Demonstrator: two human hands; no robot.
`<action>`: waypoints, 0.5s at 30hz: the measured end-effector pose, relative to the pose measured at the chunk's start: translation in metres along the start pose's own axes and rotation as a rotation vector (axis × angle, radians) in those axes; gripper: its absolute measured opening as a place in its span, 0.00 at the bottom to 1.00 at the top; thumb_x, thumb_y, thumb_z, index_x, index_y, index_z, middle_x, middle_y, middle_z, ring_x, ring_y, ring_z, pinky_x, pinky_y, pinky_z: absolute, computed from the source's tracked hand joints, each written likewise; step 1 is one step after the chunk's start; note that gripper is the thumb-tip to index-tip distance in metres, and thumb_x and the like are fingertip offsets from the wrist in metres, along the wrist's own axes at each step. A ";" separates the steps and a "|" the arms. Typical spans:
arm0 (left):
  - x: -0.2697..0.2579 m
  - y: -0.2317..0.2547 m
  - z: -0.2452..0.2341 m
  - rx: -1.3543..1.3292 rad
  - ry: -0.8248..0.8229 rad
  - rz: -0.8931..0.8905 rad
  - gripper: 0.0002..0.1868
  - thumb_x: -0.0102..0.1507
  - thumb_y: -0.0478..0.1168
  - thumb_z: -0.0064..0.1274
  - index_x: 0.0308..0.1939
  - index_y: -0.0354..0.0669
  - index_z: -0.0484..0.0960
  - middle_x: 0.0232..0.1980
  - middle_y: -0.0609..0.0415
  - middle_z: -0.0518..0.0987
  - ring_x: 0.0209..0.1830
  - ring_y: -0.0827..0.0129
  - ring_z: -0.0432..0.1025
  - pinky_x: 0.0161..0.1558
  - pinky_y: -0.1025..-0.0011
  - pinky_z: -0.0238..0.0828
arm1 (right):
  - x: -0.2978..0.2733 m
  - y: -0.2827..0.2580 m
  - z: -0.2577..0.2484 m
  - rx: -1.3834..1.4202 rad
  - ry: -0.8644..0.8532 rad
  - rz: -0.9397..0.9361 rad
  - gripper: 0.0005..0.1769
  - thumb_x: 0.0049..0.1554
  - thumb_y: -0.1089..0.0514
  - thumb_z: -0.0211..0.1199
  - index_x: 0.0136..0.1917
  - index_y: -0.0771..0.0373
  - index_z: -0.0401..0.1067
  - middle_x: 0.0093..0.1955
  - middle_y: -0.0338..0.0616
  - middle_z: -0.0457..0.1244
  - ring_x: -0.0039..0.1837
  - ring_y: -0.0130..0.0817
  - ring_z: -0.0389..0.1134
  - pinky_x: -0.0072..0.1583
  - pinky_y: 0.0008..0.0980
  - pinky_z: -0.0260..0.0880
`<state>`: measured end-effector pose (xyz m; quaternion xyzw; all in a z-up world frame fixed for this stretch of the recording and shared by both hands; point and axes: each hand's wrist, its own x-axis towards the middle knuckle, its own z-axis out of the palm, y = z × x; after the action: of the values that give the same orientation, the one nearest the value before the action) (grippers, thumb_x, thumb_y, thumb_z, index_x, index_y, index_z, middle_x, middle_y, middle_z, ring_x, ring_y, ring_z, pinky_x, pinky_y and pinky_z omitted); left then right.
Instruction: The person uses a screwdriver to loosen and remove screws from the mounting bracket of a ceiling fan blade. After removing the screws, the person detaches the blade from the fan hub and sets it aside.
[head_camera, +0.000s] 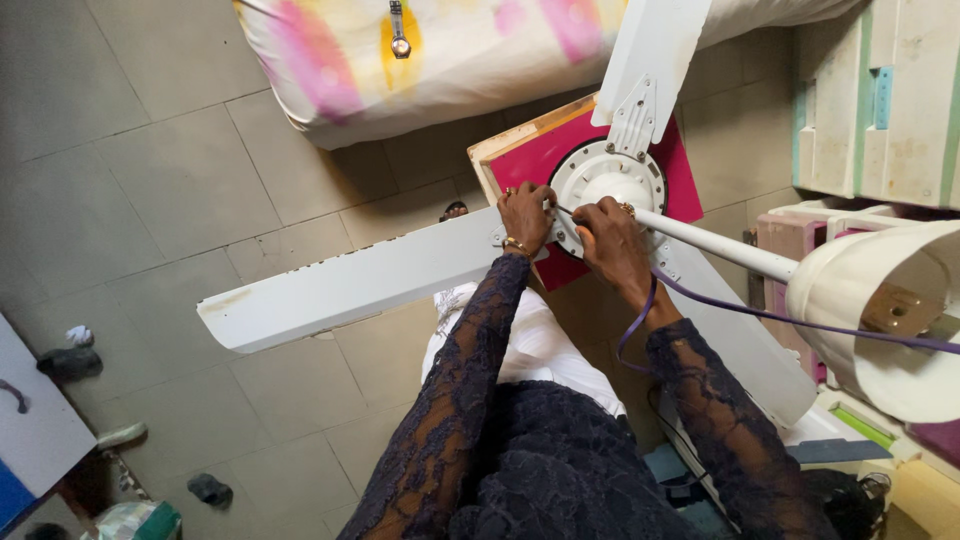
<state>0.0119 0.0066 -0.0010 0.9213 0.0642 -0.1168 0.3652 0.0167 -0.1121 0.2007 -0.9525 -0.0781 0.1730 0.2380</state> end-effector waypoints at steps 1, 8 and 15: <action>0.000 0.000 0.000 0.002 -0.005 -0.011 0.11 0.53 0.39 0.67 0.37 0.58 0.86 0.46 0.57 0.79 0.52 0.60 0.72 0.61 0.56 0.56 | 0.001 -0.001 0.000 0.003 -0.008 -0.004 0.11 0.55 0.62 0.67 0.53 0.61 0.77 0.48 0.48 0.64 0.51 0.46 0.68 0.54 0.44 0.69; 0.001 0.000 -0.002 -0.035 -0.019 -0.034 0.11 0.52 0.39 0.68 0.37 0.57 0.86 0.47 0.58 0.80 0.53 0.61 0.72 0.63 0.56 0.56 | 0.009 -0.001 0.002 -0.020 -0.048 -0.065 0.12 0.56 0.63 0.66 0.54 0.63 0.75 0.48 0.50 0.63 0.51 0.48 0.68 0.54 0.45 0.69; 0.000 0.001 -0.007 -0.045 -0.009 -0.024 0.10 0.52 0.40 0.68 0.36 0.57 0.86 0.48 0.58 0.80 0.54 0.61 0.71 0.65 0.56 0.54 | 0.013 0.005 0.006 -0.049 -0.100 -0.131 0.12 0.57 0.62 0.66 0.54 0.64 0.73 0.48 0.50 0.63 0.50 0.47 0.68 0.52 0.44 0.70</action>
<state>0.0129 0.0103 0.0048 0.9115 0.0765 -0.1237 0.3847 0.0264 -0.1107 0.1899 -0.9411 -0.1563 0.2025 0.2210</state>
